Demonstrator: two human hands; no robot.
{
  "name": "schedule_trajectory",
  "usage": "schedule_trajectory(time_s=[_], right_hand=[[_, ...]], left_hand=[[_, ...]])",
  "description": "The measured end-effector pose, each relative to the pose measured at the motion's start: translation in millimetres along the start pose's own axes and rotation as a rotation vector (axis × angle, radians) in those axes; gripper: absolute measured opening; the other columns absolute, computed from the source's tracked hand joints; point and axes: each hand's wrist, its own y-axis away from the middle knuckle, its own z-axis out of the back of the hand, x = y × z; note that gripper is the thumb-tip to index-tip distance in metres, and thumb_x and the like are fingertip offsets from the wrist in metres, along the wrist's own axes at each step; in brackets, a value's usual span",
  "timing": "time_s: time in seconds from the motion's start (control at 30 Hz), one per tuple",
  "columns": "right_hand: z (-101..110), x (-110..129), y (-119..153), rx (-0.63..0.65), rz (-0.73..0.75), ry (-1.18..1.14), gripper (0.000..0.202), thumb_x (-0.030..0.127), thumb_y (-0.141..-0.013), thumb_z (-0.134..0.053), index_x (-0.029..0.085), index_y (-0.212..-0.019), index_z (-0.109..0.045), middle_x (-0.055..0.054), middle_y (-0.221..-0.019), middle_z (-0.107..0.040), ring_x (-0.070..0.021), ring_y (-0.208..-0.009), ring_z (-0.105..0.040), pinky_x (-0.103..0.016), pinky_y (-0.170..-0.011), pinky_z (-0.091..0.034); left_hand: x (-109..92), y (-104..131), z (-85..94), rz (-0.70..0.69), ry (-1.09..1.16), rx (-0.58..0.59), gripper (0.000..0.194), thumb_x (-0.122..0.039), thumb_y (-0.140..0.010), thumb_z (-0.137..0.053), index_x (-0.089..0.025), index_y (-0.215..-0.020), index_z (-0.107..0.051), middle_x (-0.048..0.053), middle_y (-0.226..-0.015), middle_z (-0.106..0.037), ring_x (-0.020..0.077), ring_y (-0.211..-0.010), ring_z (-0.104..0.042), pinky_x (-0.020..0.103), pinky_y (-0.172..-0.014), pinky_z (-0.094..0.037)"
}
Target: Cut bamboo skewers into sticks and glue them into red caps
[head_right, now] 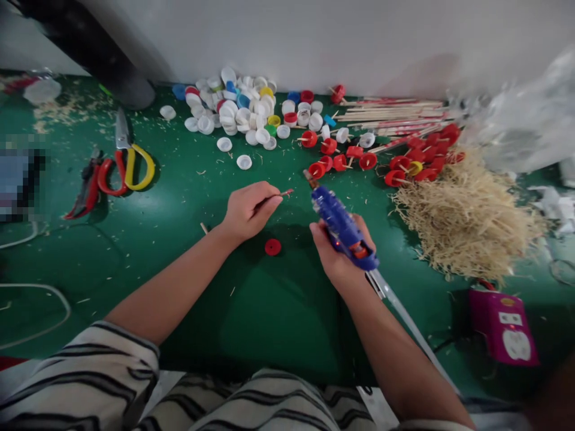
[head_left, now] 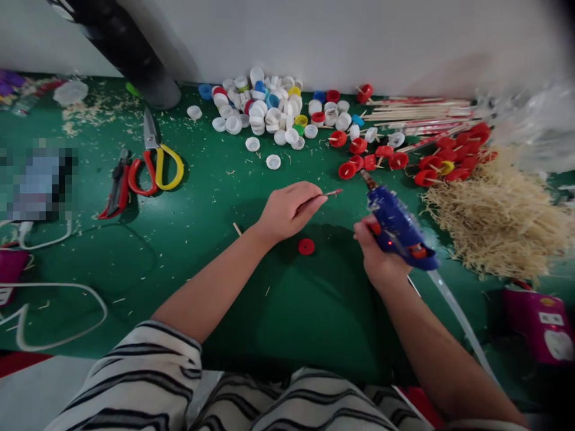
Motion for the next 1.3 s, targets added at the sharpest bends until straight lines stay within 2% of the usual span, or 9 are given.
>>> schedule_trajectory(time_s=[0.1,0.17,0.5,0.63,0.77,0.9,1.0,1.17,1.3], right_hand=[[-11,-1,-5,0.015,-0.170,-0.262,0.025,0.045,-0.090,-0.084,0.026,-0.094,-0.068,0.003,-0.079,-0.072,-0.0158,-0.066,-0.070,-0.034,-0.066,-0.061],[-16,0,-8,0.005,-0.234,-0.341,0.026,0.043,-0.088,-0.085,0.026,-0.101,-0.068,0.004,-0.080,-0.074,-0.0149,-0.065,-0.070,-0.032,-0.063,-0.060],[-37,14,-3,0.008,-0.391,-0.403,0.041,0.032,-0.071,-0.093,0.026,-0.096,-0.062,0.004,-0.087,-0.075,-0.0143,-0.071,-0.072,-0.029,-0.062,-0.060],[-41,20,-6,-0.056,-0.439,-0.430,0.044,0.030,-0.065,-0.092,0.026,-0.095,-0.060,0.005,-0.083,-0.073,-0.0130,-0.063,-0.066,-0.029,-0.056,-0.057],[-38,27,-10,-0.088,-0.437,-0.484,0.045,0.028,-0.063,-0.092,0.027,-0.095,-0.060,0.005,-0.083,-0.072,-0.0121,-0.062,-0.064,-0.028,-0.055,-0.055],[-37,29,-10,-0.082,-0.416,-0.502,0.046,0.026,-0.060,-0.093,0.027,-0.093,-0.061,0.005,-0.082,-0.072,-0.0118,-0.062,-0.062,-0.028,-0.054,-0.054],[-38,29,-8,-0.075,-0.394,-0.514,0.042,0.026,-0.063,-0.092,0.026,-0.092,-0.061,0.005,-0.083,-0.071,-0.0110,-0.060,-0.061,-0.028,-0.053,-0.053],[-35,30,-11,-0.075,-0.380,-0.508,0.038,0.027,-0.067,-0.090,0.026,-0.091,-0.060,0.005,-0.082,-0.069,-0.0106,-0.059,-0.058,-0.028,-0.052,-0.052],[-32,28,-15,-0.047,-0.348,-0.499,0.037,0.028,-0.066,-0.090,0.027,-0.090,-0.061,0.002,-0.088,-0.070,-0.0121,-0.065,-0.062,-0.027,-0.051,-0.051]], left_hand=[[0,2,-2.2,-0.046,-0.016,0.053,0.019,-0.028,-0.110,-0.060,-0.018,-0.095,-0.067,0.001,-0.082,-0.076,0.0078,-0.073,-0.069,0.020,-0.065,-0.048],[-1,3,-3.3,-0.052,-0.040,0.079,0.021,-0.030,-0.111,-0.059,-0.018,-0.096,-0.067,0.000,-0.082,-0.075,0.0081,-0.072,-0.069,0.021,-0.064,-0.047],[1,7,-4.0,-0.035,-0.117,0.245,0.032,-0.040,-0.113,-0.052,-0.018,-0.102,-0.072,0.003,-0.086,-0.077,0.0107,-0.074,-0.071,0.024,-0.062,-0.045],[1,7,-3.8,-0.009,-0.137,0.280,0.037,-0.043,-0.114,-0.048,-0.019,-0.103,-0.073,0.003,-0.085,-0.076,0.0115,-0.076,-0.071,0.025,-0.063,-0.043],[0,7,-3.9,-0.003,-0.148,0.287,0.039,-0.045,-0.115,-0.047,-0.019,-0.103,-0.074,0.003,-0.086,-0.076,0.0115,-0.076,-0.071,0.025,-0.064,-0.044],[0,6,-4.5,-0.054,-0.139,0.231,0.031,-0.040,-0.113,-0.053,-0.018,-0.101,-0.072,0.001,-0.085,-0.076,0.0103,-0.074,-0.070,0.024,-0.062,-0.043],[0,5,-4.3,-0.076,-0.118,0.210,0.026,-0.036,-0.112,-0.057,-0.018,-0.101,-0.072,0.001,-0.086,-0.077,0.0098,-0.073,-0.070,0.024,-0.062,-0.044],[-1,4,-3.2,-0.064,-0.127,0.219,0.028,-0.038,-0.112,-0.056,-0.018,-0.100,-0.072,0.000,-0.084,-0.076,0.0096,-0.071,-0.069,0.024,-0.061,-0.043],[-1,5,-3.9,-0.066,-0.143,0.232,0.029,-0.038,-0.112,-0.055,-0.018,-0.100,-0.073,0.001,-0.084,-0.077,0.0102,-0.072,-0.070,0.024,-0.061,-0.043]])
